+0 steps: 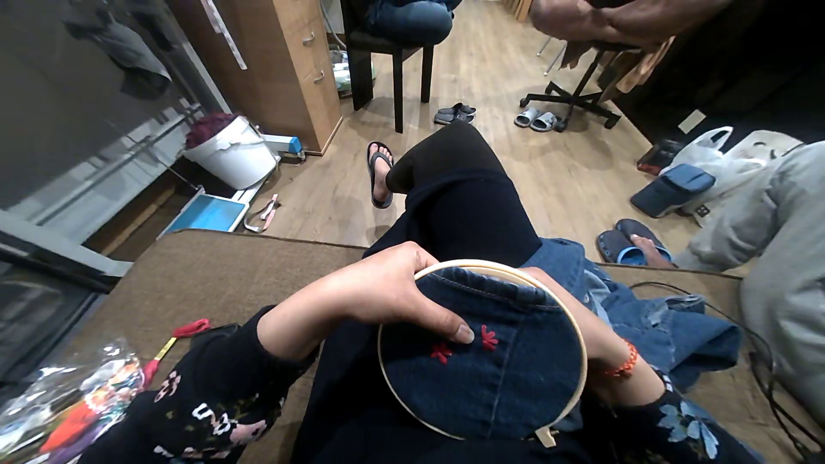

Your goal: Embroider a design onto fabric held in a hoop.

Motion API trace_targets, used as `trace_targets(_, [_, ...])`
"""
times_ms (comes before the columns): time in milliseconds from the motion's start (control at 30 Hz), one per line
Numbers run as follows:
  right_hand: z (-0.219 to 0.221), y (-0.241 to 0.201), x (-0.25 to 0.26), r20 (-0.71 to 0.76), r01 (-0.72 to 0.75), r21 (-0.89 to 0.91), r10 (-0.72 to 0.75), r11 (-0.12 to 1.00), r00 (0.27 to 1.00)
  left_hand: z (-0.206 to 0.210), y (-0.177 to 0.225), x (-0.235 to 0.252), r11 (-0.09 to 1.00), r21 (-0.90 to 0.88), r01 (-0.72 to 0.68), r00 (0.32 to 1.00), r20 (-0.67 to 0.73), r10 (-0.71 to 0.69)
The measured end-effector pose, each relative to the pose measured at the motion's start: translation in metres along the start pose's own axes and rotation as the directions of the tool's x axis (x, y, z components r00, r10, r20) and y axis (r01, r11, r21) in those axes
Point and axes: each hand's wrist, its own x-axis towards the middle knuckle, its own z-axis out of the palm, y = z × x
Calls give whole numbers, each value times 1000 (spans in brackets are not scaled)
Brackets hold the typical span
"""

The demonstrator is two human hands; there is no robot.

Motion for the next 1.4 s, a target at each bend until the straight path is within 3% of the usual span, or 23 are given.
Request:
trace_targets(167, [4, -15, 2, -85, -239, 59, 244, 969, 966, -1, -4, 1, 999, -37, -33, 999, 19, 34])
trace_targets(233, [5, -21, 4, -74, -259, 57, 263, 964, 962, -1, -3, 1, 996, -77, -34, 998, 44, 38])
trace_targets(300, [0, -5, -1, -13, -157, 38, 157, 987, 987, -1, -3, 0, 994, -100, -40, 997, 64, 47])
trace_targets(367, [-6, 38, -3, 55, 231, -18, -230, 973, 972, -1, -3, 0, 994, -97, -46, 996, 72, 53])
trace_targets(400, [-10, 28, -7, 88, 145, -117, -135, 982, 987, -1, -2, 0, 994, -95, -53, 995, 75, 60])
trace_targets(467, [-15, 19, -13, 86, 0, -132, 11, 991, 996, 0, -3, 0, 993, -97, -70, 994, 81, 78])
trace_targets(633, [-16, 22, -21, 10, -86, -74, 87, 993, 996, 0, -4, -1, 992, -102, -72, 993, 80, 81])
trace_targets(900, [-9, 11, -9, 53, 5, -72, -2, 997, 999, 0, -4, -1, 990, -117, -78, 992, 88, 88])
trace_targets(1033, [-4, 5, 2, 97, 105, 50, -110, 993, 989, -1, -4, -1, 992, -110, -63, 994, 79, 72])
trace_targets(1400, [-1, 0, -2, 74, 52, 41, -55, 998, 996, 0, -4, 0, 994, -84, -67, 995, 64, 73])
